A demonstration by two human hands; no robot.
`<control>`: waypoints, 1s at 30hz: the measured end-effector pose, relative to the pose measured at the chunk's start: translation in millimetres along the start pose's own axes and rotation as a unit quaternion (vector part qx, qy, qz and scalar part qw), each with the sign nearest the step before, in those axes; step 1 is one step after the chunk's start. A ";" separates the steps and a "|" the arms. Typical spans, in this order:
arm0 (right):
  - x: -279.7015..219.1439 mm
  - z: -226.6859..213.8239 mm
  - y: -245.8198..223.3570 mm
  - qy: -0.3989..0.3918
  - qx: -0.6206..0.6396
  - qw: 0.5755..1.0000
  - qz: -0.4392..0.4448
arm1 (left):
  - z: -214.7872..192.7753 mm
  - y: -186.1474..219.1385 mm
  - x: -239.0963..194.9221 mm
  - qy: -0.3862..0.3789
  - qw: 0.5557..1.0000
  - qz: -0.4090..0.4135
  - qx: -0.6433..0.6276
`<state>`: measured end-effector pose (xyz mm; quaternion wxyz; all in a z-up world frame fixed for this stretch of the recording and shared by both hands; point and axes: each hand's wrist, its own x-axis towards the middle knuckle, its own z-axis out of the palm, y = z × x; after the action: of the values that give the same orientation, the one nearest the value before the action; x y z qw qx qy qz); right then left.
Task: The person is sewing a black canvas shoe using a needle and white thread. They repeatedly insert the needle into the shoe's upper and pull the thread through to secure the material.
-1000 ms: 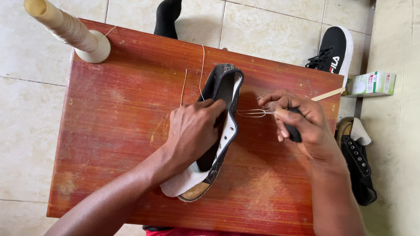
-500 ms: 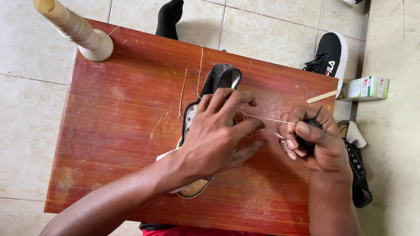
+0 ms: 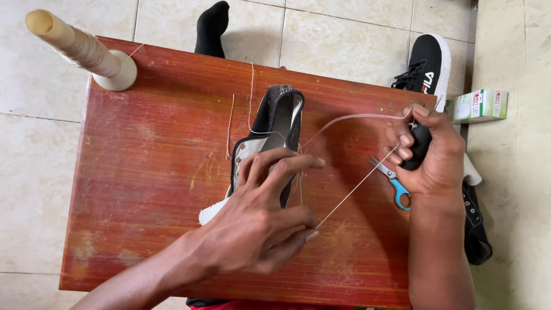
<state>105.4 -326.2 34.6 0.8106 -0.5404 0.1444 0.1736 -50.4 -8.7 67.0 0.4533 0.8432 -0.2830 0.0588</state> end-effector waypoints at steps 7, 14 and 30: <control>20.2 -3.5 13.5 0.137 -0.197 0.965 -0.109 | -12.4 15.9 -7.3 -0.045 0.989 0.079 -0.118; 24.6 -16.4 19.3 0.133 -0.417 0.877 -0.199 | -10.2 24.7 -10.5 -0.095 0.974 0.098 -0.183; -44.9 52.5 -16.5 -0.595 -0.365 0.713 -0.069 | 22.9 19.2 -21.5 -0.014 0.996 -0.036 -0.086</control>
<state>74.8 -289.1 86.8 0.4786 -0.5876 -0.4802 0.4417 -82.1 -26.1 60.0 0.5218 0.8117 -0.2624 0.0061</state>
